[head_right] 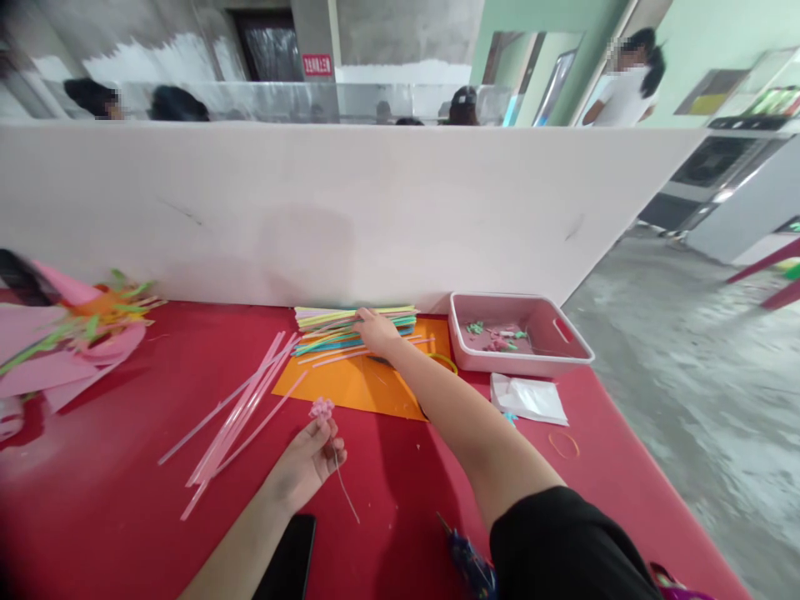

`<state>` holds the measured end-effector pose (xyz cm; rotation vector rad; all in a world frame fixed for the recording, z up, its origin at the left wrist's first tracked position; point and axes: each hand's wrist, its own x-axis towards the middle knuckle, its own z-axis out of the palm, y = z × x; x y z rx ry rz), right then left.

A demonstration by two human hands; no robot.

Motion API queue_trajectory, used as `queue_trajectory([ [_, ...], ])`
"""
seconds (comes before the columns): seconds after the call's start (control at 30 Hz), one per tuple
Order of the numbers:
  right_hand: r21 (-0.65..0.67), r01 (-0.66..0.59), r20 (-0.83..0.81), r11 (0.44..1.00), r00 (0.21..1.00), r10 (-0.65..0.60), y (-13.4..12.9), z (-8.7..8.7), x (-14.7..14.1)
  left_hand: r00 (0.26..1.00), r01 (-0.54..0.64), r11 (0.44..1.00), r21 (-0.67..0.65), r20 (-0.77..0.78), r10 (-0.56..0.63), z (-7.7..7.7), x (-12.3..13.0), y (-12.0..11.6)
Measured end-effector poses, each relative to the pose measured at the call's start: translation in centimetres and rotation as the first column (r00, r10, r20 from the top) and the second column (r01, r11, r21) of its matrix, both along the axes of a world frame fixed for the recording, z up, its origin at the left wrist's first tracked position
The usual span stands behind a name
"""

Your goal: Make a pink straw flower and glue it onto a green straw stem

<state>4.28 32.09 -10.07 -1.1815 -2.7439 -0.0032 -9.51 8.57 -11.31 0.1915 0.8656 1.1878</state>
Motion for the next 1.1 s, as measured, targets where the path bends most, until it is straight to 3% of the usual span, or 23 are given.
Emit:
queue_trajectory([
  [0.4,-0.02,-0.016,0.047,1.0,0.999,0.017,0.7,-0.6,0.6,1.0,0.005,1.0,-0.023,0.0,-0.005,-0.4,-0.3,0.6],
  [0.73,-0.073,0.185,0.08,0.98,0.981,-0.179,0.9,0.1,-0.1,1.0,0.012,1.0,-0.01,0.008,-0.012,-0.6,-0.3,0.5],
  [1.1,-0.006,0.188,0.097,0.982,0.978,-0.186,0.4,0.2,-0.9,1.0,0.005,1.0,-0.009,0.009,-0.005,-0.4,-0.4,0.3],
])
